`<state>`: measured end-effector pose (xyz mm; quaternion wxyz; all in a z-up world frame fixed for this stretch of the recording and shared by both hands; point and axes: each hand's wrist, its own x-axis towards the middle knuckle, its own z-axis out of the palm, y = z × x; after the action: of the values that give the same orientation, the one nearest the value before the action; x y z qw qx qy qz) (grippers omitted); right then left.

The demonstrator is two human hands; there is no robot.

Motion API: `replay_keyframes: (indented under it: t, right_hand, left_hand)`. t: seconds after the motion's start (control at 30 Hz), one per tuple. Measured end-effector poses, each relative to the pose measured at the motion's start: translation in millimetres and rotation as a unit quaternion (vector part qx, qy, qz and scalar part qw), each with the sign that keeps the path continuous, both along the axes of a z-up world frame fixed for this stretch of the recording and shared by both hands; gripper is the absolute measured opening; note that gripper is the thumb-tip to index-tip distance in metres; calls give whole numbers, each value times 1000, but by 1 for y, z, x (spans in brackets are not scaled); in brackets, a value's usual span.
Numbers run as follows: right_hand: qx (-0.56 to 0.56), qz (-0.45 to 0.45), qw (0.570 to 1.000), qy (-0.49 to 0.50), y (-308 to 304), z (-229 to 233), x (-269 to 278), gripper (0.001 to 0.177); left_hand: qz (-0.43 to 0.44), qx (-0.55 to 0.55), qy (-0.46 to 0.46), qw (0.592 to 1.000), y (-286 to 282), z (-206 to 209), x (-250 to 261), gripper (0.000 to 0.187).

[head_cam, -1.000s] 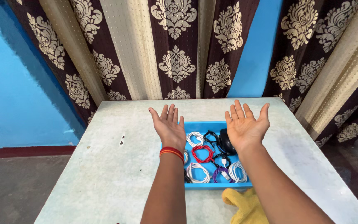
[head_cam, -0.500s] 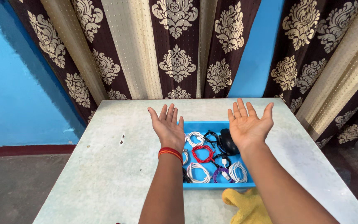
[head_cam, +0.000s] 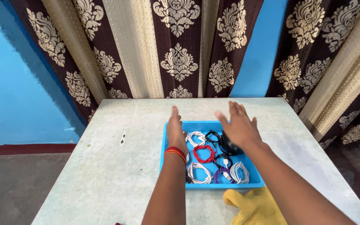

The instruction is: The person organizes a collection of cables and a computer mouse on a table. They wipe a white cable with a yellow cloth, coil it, and place it into a blue tray. The person then arranges other cables and the mouse within the tray.

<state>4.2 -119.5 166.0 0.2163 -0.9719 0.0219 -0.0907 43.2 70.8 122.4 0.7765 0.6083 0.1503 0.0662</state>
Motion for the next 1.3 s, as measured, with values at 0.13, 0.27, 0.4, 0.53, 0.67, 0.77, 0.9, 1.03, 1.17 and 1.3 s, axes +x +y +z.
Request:
replay_keyframes:
  t: [0.13, 0.27, 0.4, 0.53, 0.67, 0.77, 0.9, 1.03, 1.17, 1.3]
  right_hand:
    - [-282, 59, 956, -57, 2, -10, -16, 76]
    - [-285, 49, 956, -46, -2, -13, -19, 75]
    - [-280, 44, 957, -53, -4, -14, -19, 75]
    - [-286, 48, 956, -50, -6, -16, -19, 74]
    - [-276, 42, 959, -49, -5, -15, -20, 75]
    - [-276, 40, 959, -51, -6, -13, -20, 75]
    - [-279, 30, 958, -54, -10, -13, -22, 75]
    - [-281, 21, 958, -49, -13, -11, -22, 74]
    - [-296, 20, 954, -44, -10, -12, -21, 75]
    - [-288, 28, 956, -48, -3, -15, -17, 74]
  left_hand:
    - [-43, 440, -22, 897, -7, -10, -14, 83]
    - [-103, 738, -80, 662, -12, -4, -43, 76]
    - [-125, 773, -73, 618, -13, 8, -54, 75]
    - [-125, 778, -51, 614, -13, 10, -55, 75]
    - [-134, 775, -43, 616, -9, 8, -56, 76]
    - [-135, 776, -41, 615, -9, 9, -57, 77]
    - [-140, 781, -35, 608, -12, 14, -57, 78]
    - [-139, 781, -34, 608, -11, 17, -58, 78]
    - [-139, 789, -26, 598, 1, 19, -61, 77]
    - [-128, 790, -15, 599, 15, 19, -61, 77]
